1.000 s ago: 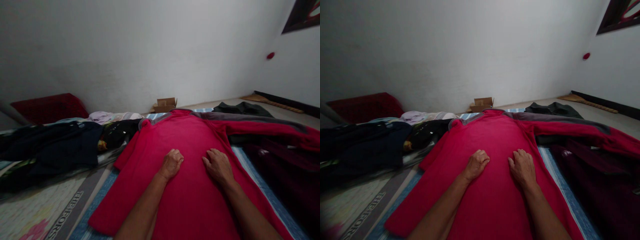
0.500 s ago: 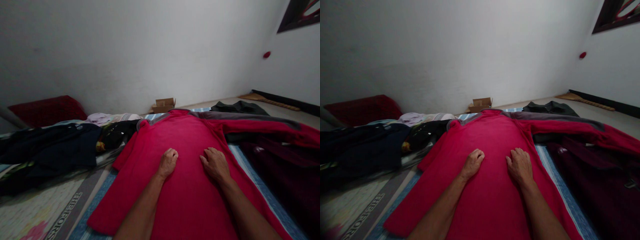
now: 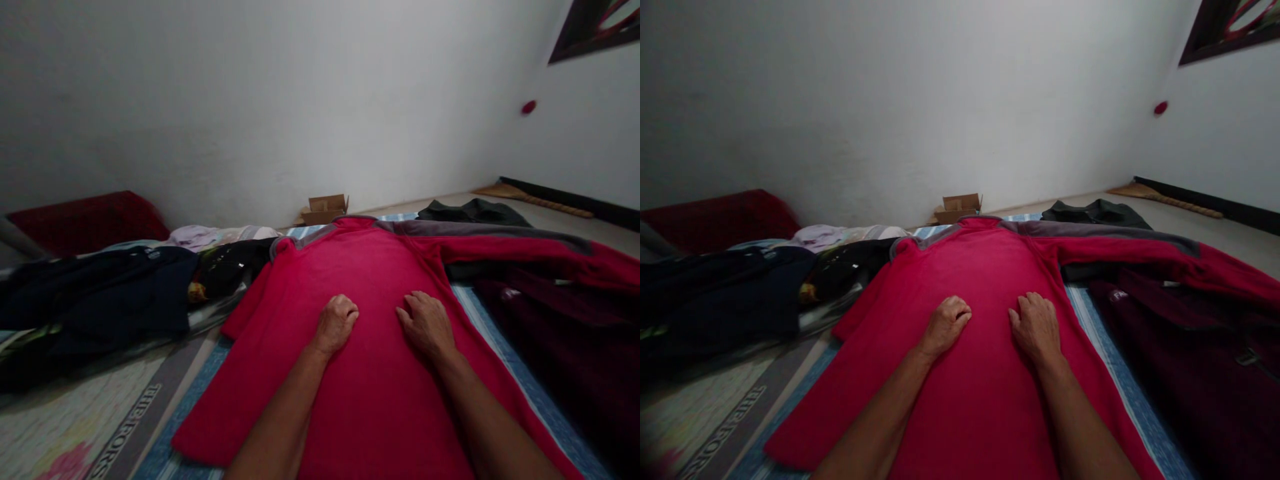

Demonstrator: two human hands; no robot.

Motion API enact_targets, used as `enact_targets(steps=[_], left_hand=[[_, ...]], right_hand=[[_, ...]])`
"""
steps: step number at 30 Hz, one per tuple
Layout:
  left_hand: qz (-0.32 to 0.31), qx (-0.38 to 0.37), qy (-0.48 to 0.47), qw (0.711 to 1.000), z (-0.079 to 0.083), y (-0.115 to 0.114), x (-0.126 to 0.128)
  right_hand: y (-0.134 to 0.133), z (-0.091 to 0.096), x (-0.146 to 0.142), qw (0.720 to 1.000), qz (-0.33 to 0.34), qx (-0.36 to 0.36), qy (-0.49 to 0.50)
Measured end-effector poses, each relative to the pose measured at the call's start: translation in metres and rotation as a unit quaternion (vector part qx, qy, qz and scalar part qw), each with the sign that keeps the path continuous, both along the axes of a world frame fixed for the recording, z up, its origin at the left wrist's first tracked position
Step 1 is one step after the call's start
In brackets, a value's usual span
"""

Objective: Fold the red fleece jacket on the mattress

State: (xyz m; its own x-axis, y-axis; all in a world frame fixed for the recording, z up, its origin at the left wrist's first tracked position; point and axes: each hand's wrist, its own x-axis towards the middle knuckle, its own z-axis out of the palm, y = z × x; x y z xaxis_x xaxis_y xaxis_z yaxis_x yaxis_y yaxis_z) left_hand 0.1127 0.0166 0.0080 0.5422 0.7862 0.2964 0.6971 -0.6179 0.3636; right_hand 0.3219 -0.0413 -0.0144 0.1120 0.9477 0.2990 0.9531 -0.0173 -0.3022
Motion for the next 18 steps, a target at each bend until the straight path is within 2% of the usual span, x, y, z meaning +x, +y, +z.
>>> enact_targets(steps=[5,9,14,18], left_hand=[[-0.001,0.033,0.037,0.999,-0.0026,0.0000,0.0018],[0.002,0.051,0.030,0.998,-0.0061,-0.0004,0.0010],[0.022,0.013,-0.028,0.999,-0.0070,0.0005,-0.0020],[0.009,-0.006,-0.048,0.999,-0.0053,0.0013,-0.0026]], right_hand=[[-0.0007,0.0014,-0.0003,1.000,-0.002,-0.003,-0.005],[-0.0006,0.0018,0.0002,1.000,-0.002,-0.004,-0.005],[0.0003,0.0017,0.0008,1.000,-0.001,-0.005,-0.001],[-0.0003,0.0019,0.0008,1.000,-0.001,-0.006,0.002]])
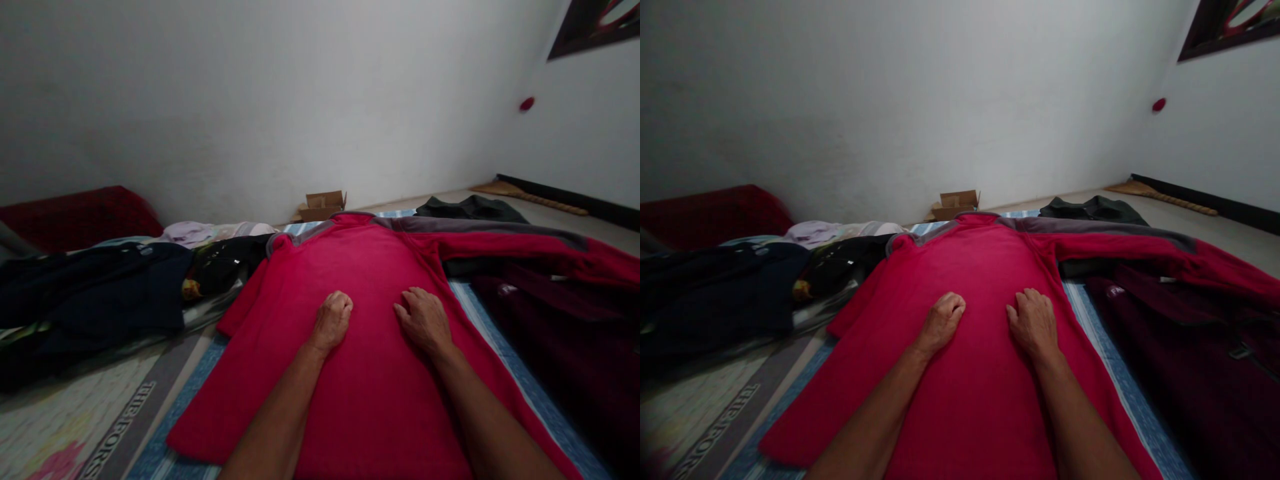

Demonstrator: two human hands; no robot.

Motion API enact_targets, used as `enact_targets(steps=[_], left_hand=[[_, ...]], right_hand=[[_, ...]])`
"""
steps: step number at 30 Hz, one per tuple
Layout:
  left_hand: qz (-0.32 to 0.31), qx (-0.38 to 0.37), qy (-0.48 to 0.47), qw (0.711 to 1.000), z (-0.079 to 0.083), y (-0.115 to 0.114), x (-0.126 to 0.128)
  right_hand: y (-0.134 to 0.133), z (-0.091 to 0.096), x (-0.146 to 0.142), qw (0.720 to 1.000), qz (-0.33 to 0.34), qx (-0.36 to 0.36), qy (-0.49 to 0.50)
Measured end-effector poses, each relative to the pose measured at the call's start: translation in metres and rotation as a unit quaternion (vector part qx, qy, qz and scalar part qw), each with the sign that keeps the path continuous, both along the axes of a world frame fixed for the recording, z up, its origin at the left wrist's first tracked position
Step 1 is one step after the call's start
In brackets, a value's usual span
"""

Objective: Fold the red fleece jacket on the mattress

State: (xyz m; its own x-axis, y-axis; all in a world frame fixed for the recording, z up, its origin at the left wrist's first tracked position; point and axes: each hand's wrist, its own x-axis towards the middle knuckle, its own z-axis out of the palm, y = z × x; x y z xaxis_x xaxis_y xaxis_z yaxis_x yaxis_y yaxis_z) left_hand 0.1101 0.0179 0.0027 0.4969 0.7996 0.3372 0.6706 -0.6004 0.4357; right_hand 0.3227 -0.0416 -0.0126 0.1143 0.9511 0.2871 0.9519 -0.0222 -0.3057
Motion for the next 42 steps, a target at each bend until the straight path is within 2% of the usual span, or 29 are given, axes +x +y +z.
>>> enact_targets(steps=[5,8,11,14,31,37,42], left_hand=[[-0.035,0.010,-0.014,0.999,0.004,-0.004,0.004],[-0.078,0.018,-0.024,0.997,0.007,-0.011,0.011],[-0.122,0.005,-0.020,0.992,0.009,-0.018,0.019],[-0.141,-0.016,-0.001,0.990,0.009,-0.023,0.023],[-0.140,-0.036,0.038,0.989,0.006,-0.024,0.029],[-0.110,-0.084,-0.054,0.989,0.009,-0.027,0.029],[-0.096,-0.122,-0.106,0.982,0.021,-0.025,0.022]], right_hand=[[-0.001,0.001,-0.001,1.000,-0.005,-0.003,-0.001],[-0.001,0.002,-0.001,1.000,-0.007,-0.003,-0.001],[-0.001,0.003,-0.001,1.000,-0.006,-0.008,0.002],[-0.002,0.004,-0.001,1.000,-0.008,-0.009,0.001],[-0.001,0.002,0.000,1.000,-0.007,-0.007,0.006],[-0.001,0.001,0.001,1.000,-0.003,-0.010,0.011],[-0.001,0.004,0.001,1.000,-0.001,-0.018,0.008]])
